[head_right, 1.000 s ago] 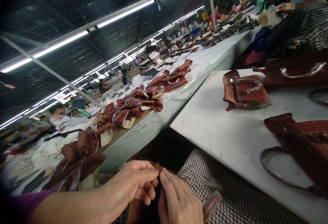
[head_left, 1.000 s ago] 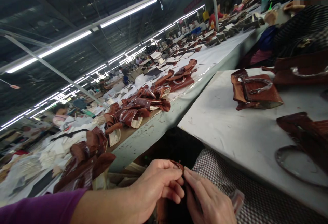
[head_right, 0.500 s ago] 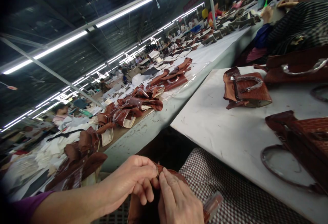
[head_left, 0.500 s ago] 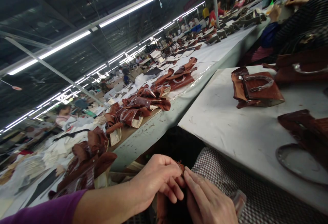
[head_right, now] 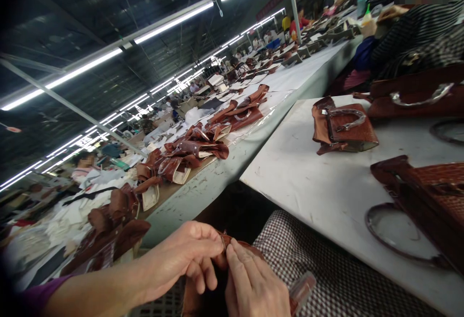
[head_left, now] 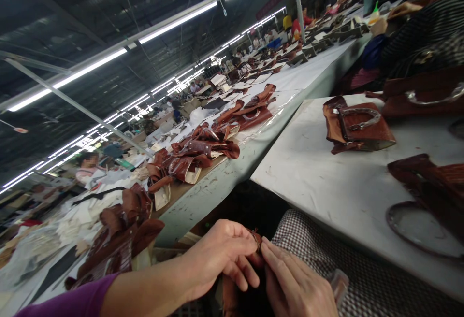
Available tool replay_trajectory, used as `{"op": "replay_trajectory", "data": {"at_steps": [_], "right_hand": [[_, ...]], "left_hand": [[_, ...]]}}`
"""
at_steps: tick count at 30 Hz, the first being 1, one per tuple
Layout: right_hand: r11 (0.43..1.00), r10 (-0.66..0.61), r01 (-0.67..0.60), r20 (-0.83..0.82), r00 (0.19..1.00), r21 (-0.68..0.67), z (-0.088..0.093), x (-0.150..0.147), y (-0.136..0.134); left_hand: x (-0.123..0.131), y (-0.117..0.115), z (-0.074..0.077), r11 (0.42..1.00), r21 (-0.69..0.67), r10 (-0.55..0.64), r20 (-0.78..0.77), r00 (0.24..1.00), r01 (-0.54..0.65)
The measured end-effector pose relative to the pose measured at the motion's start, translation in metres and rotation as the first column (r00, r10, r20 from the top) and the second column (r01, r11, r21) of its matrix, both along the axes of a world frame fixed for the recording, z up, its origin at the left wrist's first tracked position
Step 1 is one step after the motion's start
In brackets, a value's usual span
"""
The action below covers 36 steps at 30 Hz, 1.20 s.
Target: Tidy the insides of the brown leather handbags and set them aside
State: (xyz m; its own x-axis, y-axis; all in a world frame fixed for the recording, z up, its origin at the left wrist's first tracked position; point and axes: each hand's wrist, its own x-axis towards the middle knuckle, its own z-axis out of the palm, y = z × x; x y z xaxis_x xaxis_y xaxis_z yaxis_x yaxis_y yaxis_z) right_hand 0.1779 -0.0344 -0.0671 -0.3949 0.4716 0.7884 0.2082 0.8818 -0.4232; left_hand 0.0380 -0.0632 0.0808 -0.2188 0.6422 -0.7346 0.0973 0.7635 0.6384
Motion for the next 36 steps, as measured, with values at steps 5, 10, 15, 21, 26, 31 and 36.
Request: {"op": "replay_trajectory", "data": {"at_steps": [5, 10, 15, 21, 26, 31, 36], "right_hand": [[0.990, -0.033, 0.031, -0.018, 0.999, -0.137, -0.001, -0.003, 0.000], [0.962, -0.088, 0.084, -0.005, 0.996, -0.259, 0.002, -0.005, -0.003], [0.925, -0.131, 0.127, 0.014, 0.991, -0.359, 0.003, -0.005, -0.005], [0.880, -0.093, 0.098, 0.033, 0.995, -0.465, 0.003, -0.003, 0.000], [0.851, -0.148, 0.150, 0.044, 0.988, -0.504, 0.008, -0.005, 0.000], [0.868, -0.118, 0.113, 0.020, 0.993, -0.483, 0.005, -0.006, 0.003], [0.866, -0.116, 0.141, 0.082, 0.990, -0.480, 0.001, -0.005, 0.003]], "left_hand": [[-0.009, 0.000, 0.015, 0.919, 0.041, -0.312, -0.531, 0.788, 0.391], [-0.024, -0.004, 0.001, 0.696, 0.282, -0.064, -0.892, 0.448, 0.661], [-0.033, -0.012, -0.026, 0.660, 0.342, -0.082, -0.852, 0.517, 0.668], [-0.039, -0.011, -0.033, 0.618, 0.417, 0.007, -0.851, 0.526, 0.667], [-0.040, -0.007, -0.039, 0.560, 0.445, 0.037, -0.856, 0.515, 0.699], [-0.044, -0.005, -0.046, 0.454, 0.425, 0.073, -0.894, 0.442, 0.783], [-0.049, -0.005, -0.042, 0.418, 0.398, 0.067, -0.910, 0.409, 0.816]]}}
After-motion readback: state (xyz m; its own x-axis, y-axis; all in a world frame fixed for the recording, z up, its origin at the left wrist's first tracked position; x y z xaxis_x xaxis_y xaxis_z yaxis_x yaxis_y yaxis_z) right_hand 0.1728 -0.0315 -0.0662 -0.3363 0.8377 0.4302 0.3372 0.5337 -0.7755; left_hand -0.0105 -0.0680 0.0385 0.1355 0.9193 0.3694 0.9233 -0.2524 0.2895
